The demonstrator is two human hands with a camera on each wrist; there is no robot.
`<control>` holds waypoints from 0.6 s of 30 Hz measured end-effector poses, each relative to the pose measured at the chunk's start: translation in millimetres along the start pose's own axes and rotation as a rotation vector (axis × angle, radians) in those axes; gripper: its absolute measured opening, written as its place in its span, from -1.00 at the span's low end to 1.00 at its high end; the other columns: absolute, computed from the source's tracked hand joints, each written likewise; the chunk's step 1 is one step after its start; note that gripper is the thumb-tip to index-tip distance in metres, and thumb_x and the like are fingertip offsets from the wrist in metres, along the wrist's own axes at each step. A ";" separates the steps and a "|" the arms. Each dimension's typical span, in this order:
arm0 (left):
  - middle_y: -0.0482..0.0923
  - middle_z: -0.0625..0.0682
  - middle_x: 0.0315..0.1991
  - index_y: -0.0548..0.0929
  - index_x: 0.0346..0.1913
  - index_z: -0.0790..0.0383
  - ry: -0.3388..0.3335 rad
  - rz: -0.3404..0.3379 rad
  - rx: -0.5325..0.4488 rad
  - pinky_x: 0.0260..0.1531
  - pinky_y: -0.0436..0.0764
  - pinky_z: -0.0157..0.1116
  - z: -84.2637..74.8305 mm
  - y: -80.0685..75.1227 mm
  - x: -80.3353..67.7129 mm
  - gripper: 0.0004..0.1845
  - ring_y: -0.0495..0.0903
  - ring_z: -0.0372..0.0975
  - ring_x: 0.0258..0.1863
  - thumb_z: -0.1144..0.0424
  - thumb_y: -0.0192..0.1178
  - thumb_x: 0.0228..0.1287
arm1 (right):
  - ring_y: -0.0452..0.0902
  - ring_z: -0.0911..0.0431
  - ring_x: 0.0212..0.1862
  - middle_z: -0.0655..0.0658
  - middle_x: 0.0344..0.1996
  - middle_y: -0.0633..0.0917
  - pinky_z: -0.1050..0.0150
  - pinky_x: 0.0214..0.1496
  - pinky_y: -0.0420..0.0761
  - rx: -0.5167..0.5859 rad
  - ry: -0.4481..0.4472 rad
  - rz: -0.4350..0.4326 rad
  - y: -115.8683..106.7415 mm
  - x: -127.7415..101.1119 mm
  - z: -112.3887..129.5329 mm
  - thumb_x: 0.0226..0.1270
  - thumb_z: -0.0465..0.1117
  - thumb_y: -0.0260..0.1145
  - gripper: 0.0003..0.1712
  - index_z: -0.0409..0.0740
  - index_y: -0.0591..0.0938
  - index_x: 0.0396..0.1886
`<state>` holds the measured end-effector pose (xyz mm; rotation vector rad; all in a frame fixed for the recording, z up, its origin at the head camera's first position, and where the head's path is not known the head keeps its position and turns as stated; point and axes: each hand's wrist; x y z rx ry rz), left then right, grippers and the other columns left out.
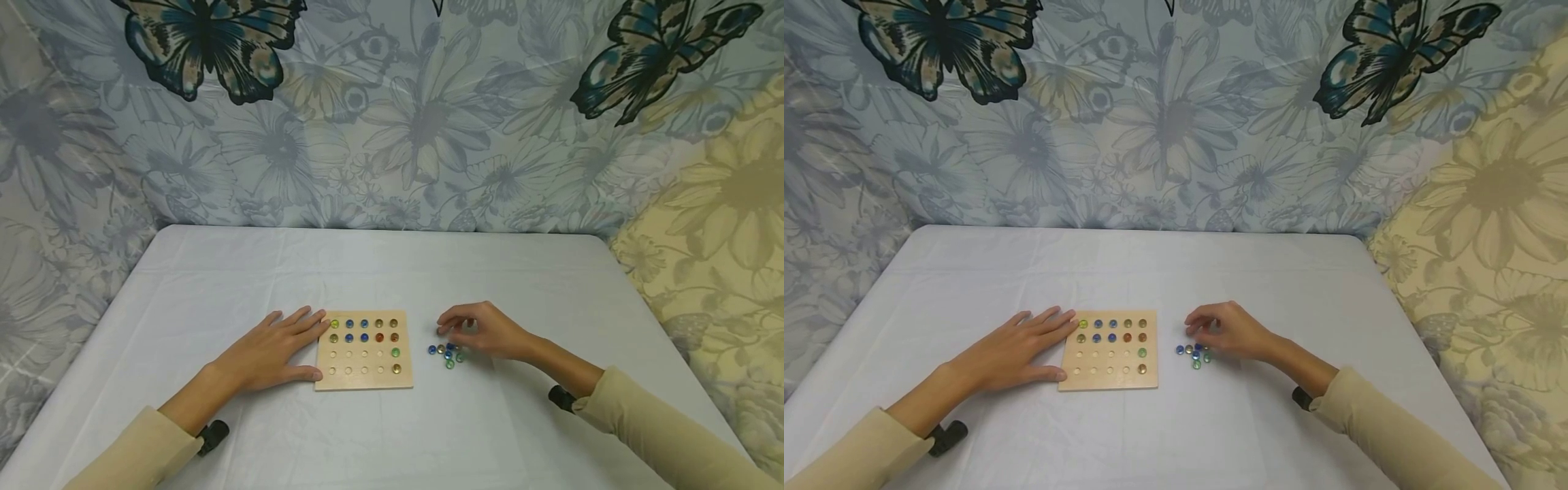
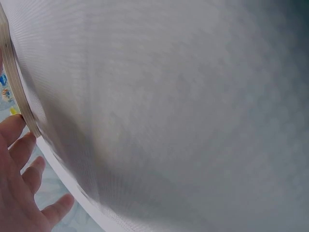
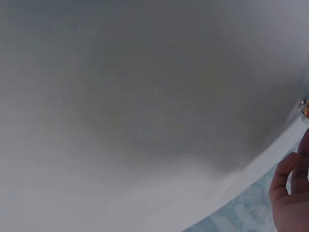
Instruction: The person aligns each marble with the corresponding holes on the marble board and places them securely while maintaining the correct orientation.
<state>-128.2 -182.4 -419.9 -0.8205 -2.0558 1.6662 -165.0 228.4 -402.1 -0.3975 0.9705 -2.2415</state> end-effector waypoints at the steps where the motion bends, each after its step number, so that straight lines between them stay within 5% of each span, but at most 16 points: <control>1: 0.12 0.02 0.55 0.21 0.56 0.06 0.000 -0.001 0.001 0.35 0.14 0.27 0.1 0.2 0.1 -0.04 0.06 0.03 0.53 -0.48 -0.01 0.26 | 0.65 0.26 -0.17 0.05 -0.20 0.79 0.21 -0.16 0.56 -0.001 0.004 0.001 -0.2 -1.3 -1.2 0.24 -0.39 0.43 -0.69 -0.19 0.70 -0.01; 18: 0.11 0.01 0.55 0.21 0.56 0.06 -0.002 -0.002 0.001 0.35 0.14 0.27 0.4 -0.3 -0.4 -0.04 0.07 0.02 0.53 -0.48 -0.02 0.26 | 0.67 0.23 -0.20 0.09 -0.24 0.79 0.29 -0.22 0.55 0.000 0.001 0.012 2.3 -16.2 -15.5 0.23 -0.41 0.43 -0.72 -0.15 0.71 -0.06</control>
Point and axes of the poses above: each hand's wrist, its own x-axis towards the middle knuckle, its own y-axis out of the palm, z = x × y
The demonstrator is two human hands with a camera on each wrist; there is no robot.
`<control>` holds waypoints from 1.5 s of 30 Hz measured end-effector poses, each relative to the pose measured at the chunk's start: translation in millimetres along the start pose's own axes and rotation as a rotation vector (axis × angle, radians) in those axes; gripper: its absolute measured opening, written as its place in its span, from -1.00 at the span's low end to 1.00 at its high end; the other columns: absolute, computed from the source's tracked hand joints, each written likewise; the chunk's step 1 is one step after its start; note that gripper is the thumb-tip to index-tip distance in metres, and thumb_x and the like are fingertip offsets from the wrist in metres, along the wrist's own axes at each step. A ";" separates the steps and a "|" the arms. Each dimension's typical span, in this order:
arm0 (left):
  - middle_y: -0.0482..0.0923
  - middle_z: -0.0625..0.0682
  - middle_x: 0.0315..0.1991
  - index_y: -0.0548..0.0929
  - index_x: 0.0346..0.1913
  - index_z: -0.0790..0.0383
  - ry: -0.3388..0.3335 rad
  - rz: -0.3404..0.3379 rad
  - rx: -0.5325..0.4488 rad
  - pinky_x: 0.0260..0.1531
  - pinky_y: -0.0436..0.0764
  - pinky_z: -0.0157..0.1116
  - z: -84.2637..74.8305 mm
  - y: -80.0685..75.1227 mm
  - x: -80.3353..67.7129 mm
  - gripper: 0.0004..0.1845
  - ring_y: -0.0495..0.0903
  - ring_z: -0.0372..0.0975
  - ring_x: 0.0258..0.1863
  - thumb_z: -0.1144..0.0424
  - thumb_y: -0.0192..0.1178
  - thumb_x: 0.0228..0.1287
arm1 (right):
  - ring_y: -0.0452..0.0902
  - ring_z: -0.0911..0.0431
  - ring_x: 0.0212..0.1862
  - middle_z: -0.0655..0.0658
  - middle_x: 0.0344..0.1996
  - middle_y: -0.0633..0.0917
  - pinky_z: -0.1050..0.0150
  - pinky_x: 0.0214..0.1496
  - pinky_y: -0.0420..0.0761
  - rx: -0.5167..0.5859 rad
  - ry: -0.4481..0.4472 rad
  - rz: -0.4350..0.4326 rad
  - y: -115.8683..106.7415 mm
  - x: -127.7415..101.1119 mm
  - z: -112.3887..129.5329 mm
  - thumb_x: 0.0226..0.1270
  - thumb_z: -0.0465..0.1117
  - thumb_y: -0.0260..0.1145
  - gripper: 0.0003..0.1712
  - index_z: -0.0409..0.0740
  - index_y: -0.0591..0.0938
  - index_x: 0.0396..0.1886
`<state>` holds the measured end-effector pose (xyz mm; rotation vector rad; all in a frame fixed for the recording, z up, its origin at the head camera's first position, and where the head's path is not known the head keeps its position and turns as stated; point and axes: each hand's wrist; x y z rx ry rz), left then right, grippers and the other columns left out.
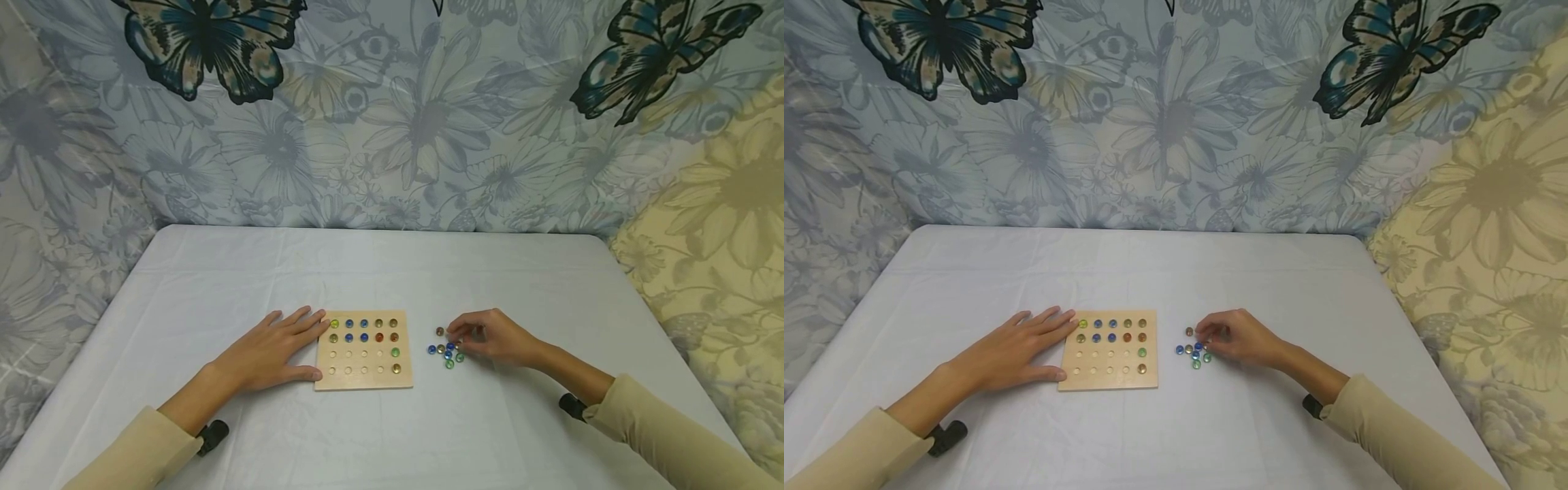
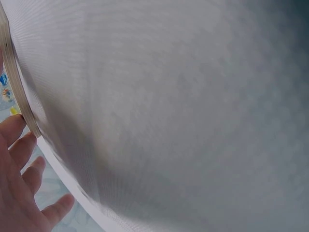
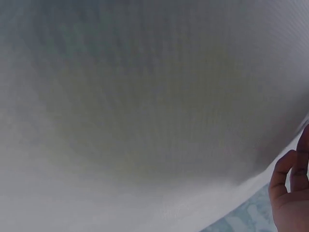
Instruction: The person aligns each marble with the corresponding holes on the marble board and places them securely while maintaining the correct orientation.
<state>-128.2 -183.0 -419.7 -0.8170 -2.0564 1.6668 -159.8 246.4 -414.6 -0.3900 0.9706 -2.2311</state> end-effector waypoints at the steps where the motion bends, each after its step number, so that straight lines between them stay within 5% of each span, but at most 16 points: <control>1: 0.11 0.01 0.55 0.21 0.56 0.05 -0.001 0.000 0.000 0.35 0.14 0.27 0.1 0.1 0.0 -0.04 0.06 0.02 0.53 -0.48 -0.02 0.26 | 0.67 0.23 -0.20 0.09 -0.24 0.79 0.29 -0.22 0.54 0.004 0.000 0.001 0.3 -0.2 -0.7 0.23 -0.42 0.43 -0.72 -0.15 0.71 -0.06; 27: 0.13 0.02 0.55 0.22 0.55 0.07 0.005 0.001 0.005 0.34 0.15 0.27 -0.7 -0.7 -0.5 -0.05 0.08 0.03 0.53 -0.47 -0.01 0.27 | 0.60 0.27 -0.23 0.05 -0.23 0.77 0.21 -0.17 0.59 -0.043 -0.010 0.039 -4.5 19.5 23.2 0.25 -0.39 0.43 -0.71 -0.15 0.71 -0.02; 45: 0.14 0.04 0.54 0.24 0.55 0.09 0.004 0.001 0.009 0.34 0.15 0.27 -1.9 -1.5 0.2 -0.05 0.09 0.04 0.52 -0.46 0.01 0.27 | 0.58 0.30 -0.22 0.05 -0.21 0.77 0.22 -0.11 0.62 0.027 -0.136 0.092 27.9 49.2 61.8 0.24 -0.40 0.43 -0.68 -0.18 0.71 0.00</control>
Point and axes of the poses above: each hand's wrist, its own x-axis towards the middle knuckle, its own y-axis out of the palm, z = x × y
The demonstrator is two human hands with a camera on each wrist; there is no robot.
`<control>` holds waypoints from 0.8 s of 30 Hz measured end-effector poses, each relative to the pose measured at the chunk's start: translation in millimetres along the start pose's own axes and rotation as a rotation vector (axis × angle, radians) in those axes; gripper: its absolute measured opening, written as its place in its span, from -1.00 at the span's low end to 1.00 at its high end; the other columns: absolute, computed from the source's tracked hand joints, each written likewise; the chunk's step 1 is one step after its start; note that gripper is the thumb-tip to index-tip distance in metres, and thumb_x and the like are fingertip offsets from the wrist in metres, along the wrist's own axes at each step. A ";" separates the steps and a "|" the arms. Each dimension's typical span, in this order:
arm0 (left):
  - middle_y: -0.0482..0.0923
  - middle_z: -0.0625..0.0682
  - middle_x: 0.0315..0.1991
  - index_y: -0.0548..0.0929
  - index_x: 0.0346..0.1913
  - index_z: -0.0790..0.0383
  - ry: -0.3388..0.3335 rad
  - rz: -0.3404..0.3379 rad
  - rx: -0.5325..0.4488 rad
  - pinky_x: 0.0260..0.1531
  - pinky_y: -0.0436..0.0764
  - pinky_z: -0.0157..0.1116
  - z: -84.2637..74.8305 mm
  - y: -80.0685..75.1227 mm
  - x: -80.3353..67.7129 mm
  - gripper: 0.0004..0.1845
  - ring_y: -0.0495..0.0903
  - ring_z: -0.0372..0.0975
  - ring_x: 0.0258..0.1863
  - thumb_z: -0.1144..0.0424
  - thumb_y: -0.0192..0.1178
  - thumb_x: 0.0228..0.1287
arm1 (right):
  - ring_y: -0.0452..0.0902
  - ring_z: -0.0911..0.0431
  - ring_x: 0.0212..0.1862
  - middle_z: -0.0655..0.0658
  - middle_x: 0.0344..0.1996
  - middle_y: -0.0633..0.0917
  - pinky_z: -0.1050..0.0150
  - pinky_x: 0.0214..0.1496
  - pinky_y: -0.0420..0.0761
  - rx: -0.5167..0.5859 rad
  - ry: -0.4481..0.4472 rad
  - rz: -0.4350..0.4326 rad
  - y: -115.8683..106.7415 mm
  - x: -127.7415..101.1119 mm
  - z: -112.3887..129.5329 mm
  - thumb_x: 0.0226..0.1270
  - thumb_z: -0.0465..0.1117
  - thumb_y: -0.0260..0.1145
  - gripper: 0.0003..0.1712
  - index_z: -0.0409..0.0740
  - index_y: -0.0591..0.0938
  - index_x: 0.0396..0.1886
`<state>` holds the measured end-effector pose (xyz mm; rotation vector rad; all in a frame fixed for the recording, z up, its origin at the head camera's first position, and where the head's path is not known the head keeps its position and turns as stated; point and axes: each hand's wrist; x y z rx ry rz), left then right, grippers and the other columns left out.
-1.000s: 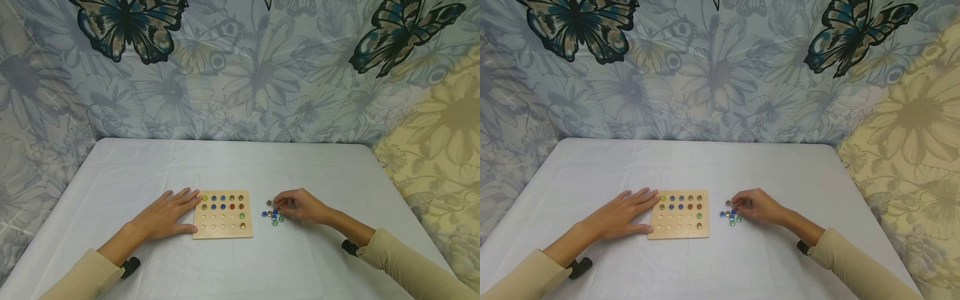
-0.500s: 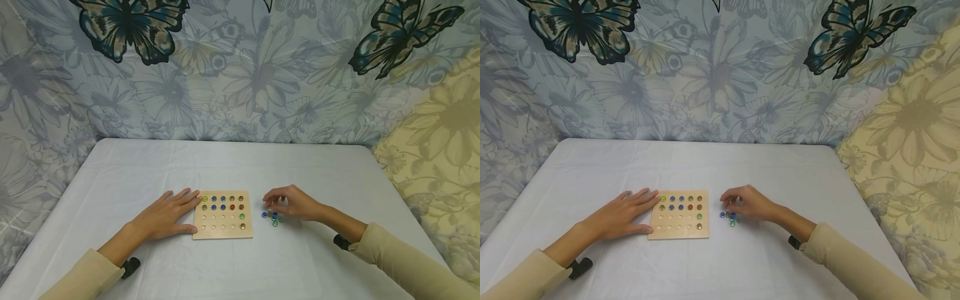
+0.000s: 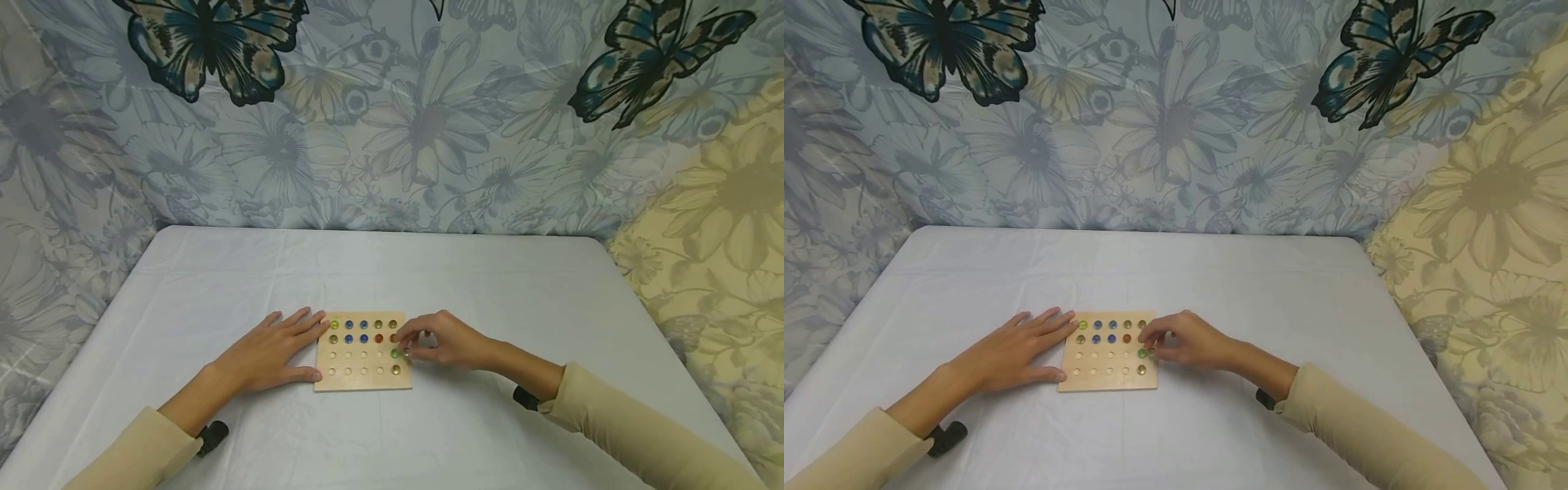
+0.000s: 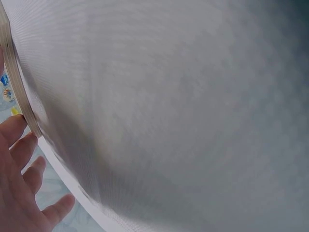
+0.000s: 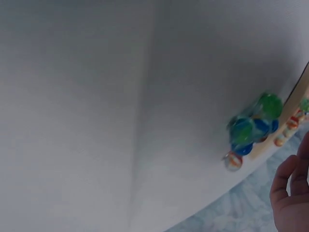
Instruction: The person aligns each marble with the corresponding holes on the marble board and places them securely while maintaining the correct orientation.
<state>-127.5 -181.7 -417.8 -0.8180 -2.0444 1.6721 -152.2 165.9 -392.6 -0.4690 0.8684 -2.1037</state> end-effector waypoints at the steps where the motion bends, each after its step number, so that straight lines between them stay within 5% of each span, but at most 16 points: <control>1: 0.14 0.04 0.54 0.24 0.54 0.09 0.001 0.000 0.001 0.34 0.15 0.27 0.1 0.0 0.0 -0.05 0.09 0.04 0.52 -0.46 0.01 0.27 | 0.59 0.30 -0.21 0.05 -0.21 0.77 0.22 -0.09 0.62 -0.003 -0.005 0.003 2.2 2.3 1.8 0.24 -0.39 0.43 -0.69 -0.18 0.71 0.00; 24: 0.14 0.04 0.54 0.24 0.55 0.08 0.008 -0.012 0.002 0.34 0.16 0.26 1.0 0.6 -1.3 -0.07 0.09 0.03 0.52 -0.46 -0.02 0.29 | 0.60 0.34 -0.10 0.11 -0.16 0.73 0.37 0.05 0.58 -0.022 -0.021 0.107 31.8 30.0 15.8 0.27 -0.36 0.42 -0.77 -0.11 0.73 -0.08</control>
Point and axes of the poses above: each hand's wrist, its own x-axis towards the middle knuckle, its own y-axis out of the palm, z = x × y
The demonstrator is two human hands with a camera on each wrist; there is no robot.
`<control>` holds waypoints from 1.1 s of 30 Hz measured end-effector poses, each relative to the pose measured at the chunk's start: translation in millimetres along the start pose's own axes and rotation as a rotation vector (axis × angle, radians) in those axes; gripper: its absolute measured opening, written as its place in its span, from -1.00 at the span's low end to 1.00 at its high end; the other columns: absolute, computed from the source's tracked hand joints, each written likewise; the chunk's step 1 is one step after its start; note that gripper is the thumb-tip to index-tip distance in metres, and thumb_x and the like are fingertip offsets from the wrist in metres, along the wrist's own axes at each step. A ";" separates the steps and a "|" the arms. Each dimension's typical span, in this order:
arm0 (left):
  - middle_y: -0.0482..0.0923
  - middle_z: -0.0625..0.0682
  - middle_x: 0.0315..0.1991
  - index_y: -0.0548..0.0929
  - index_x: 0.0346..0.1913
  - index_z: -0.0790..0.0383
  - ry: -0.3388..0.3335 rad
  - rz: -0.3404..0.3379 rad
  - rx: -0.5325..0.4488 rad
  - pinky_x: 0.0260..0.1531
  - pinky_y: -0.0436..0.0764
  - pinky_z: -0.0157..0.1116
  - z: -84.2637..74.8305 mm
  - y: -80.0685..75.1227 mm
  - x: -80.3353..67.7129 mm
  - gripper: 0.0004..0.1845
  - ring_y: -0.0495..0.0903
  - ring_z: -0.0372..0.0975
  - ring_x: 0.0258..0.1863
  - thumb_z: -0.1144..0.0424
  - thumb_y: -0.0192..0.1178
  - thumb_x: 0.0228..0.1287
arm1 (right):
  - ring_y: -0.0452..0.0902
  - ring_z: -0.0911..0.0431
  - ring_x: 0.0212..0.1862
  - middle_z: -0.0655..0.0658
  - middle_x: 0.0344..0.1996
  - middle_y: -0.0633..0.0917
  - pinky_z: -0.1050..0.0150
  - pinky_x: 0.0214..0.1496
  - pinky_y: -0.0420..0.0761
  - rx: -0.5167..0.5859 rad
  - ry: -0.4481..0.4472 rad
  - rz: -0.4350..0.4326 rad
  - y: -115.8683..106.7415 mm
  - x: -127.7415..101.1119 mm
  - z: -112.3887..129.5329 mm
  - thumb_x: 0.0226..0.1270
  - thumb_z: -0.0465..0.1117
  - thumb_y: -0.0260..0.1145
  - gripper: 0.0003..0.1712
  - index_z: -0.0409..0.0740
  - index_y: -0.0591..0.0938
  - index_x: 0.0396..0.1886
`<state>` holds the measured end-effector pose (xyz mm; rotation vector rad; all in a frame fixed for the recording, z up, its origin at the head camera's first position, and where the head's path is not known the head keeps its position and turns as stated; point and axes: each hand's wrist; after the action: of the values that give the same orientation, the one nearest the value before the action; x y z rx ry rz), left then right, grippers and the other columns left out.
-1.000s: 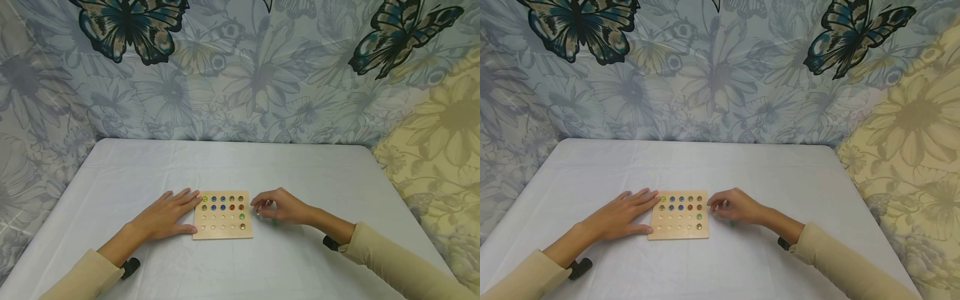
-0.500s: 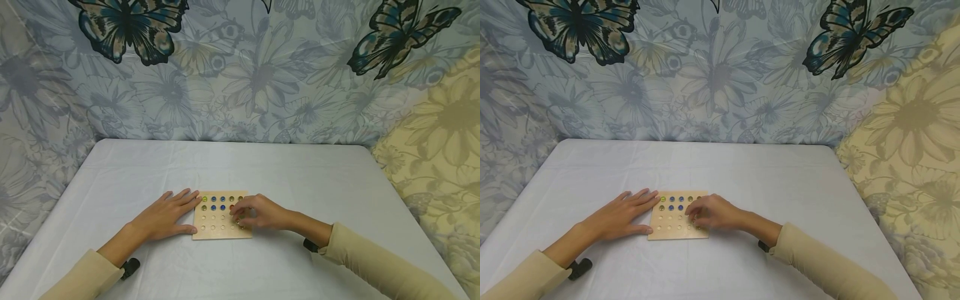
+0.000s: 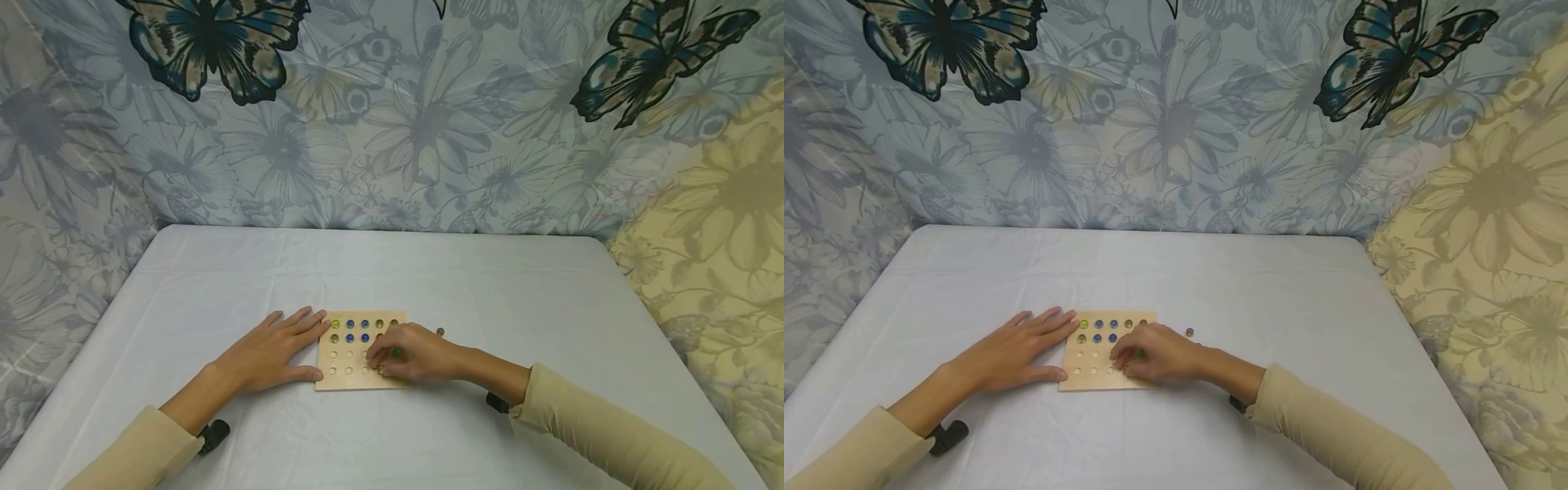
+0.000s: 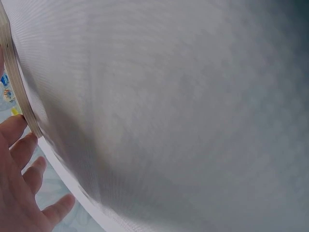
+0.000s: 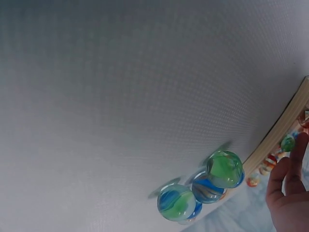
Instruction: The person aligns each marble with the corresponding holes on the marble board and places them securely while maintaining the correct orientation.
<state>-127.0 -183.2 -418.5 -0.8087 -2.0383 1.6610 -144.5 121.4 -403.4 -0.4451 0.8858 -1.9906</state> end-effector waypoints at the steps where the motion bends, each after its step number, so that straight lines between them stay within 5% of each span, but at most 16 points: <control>1: 0.13 0.04 0.55 0.24 0.55 0.08 -0.001 0.000 0.001 0.34 0.16 0.26 0.1 0.1 0.1 -0.07 0.09 0.03 0.52 -0.46 -0.02 0.29 | 0.60 0.35 -0.10 0.13 -0.16 0.73 0.38 0.05 0.57 -0.006 0.004 0.002 -0.1 0.1 0.2 0.27 -0.36 0.42 -0.77 -0.10 0.73 -0.08; 15: 0.13 0.03 0.55 0.24 0.55 0.08 -0.011 0.007 -0.001 0.35 0.14 0.26 -0.2 -0.2 1.4 -0.06 0.09 0.03 0.52 -0.46 -0.02 0.28 | 0.62 0.29 -0.09 0.07 -0.16 0.77 0.26 0.06 0.58 -0.037 0.003 -0.086 -14.3 -7.3 1.6 0.23 -0.37 0.45 -0.68 -0.17 0.72 0.00; 26: 0.12 0.03 0.55 0.22 0.56 0.07 -0.011 0.015 -0.014 0.36 0.13 0.26 -0.5 0.3 1.0 -0.05 0.08 0.03 0.53 -0.47 -0.02 0.28 | 0.66 0.08 -0.12 0.02 -0.17 0.77 0.08 -0.11 0.61 -0.005 0.062 -0.172 -36.3 -48.3 -22.8 0.23 -0.35 0.46 -0.65 -0.16 0.69 0.03; 33: 0.12 0.02 0.55 0.21 0.56 0.07 -0.012 0.019 -0.012 0.35 0.14 0.26 -0.5 0.1 0.5 -0.05 0.08 0.02 0.53 -0.48 -0.03 0.27 | 0.67 0.20 -0.09 0.03 -0.17 0.79 0.08 -0.02 0.59 0.011 0.088 -0.199 -40.2 -70.6 -38.1 0.24 -0.35 0.45 -0.65 -0.19 0.69 0.04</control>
<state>-127.0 -182.4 -418.5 -0.8256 -2.0571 1.6693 -152.6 210.6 -397.8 -0.4572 0.9146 -2.2098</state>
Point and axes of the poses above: each hand's wrist, its own x-axis towards the middle knuckle, its own y-axis out of the palm, z = x × y
